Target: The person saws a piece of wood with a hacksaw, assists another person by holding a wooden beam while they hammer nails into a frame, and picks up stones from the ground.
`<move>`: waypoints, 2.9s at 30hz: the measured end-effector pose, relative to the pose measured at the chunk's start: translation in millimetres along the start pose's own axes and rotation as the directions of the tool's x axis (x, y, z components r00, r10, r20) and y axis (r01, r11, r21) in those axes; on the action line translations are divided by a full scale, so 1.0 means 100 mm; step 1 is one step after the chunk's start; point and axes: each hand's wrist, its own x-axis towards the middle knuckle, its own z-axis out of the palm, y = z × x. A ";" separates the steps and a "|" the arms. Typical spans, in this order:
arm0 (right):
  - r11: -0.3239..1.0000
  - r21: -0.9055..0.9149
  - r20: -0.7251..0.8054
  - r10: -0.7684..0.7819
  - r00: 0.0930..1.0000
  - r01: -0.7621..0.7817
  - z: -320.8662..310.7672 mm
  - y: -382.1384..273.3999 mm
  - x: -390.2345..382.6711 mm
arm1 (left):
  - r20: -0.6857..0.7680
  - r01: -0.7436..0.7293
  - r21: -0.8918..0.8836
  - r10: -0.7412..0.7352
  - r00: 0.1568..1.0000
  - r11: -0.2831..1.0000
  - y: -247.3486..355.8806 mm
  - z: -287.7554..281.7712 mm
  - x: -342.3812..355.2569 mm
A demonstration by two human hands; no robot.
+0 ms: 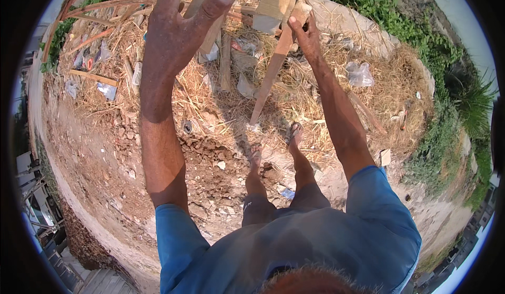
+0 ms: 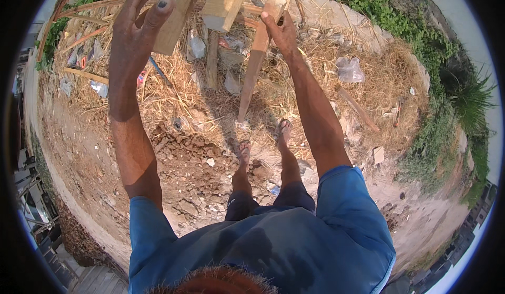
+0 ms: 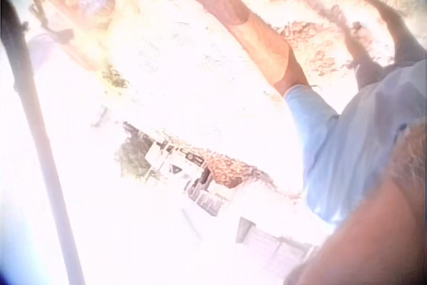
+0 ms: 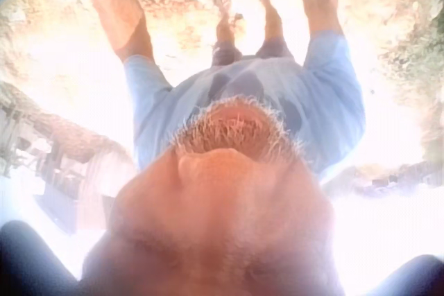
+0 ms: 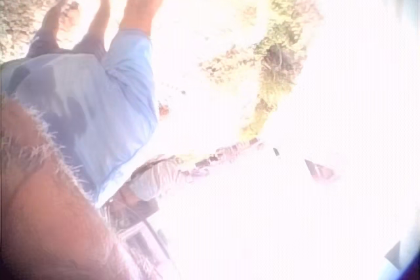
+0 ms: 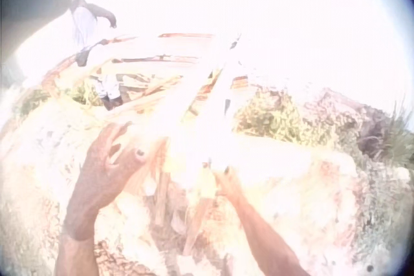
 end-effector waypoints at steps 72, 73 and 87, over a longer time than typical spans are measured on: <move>0.850 -0.518 -0.266 -0.057 0.962 -0.093 -3.87 0.07 -0.20 | 0.230 0.434 0.075 -0.439 0.869 0.898 0.22 0.27 0.27; 0.857 -0.503 -0.232 -0.011 0.973 -0.111 -3.72 0.30 -0.31 | 0.201 0.439 0.099 -0.450 0.870 0.893 0.22 0.21 0.24; 0.297 -0.929 -0.150 0.237 0.960 -0.219 -2.89 1.21 -0.58 | -0.231 0.228 0.189 -0.183 0.956 0.955 -0.06 0.16 -0.14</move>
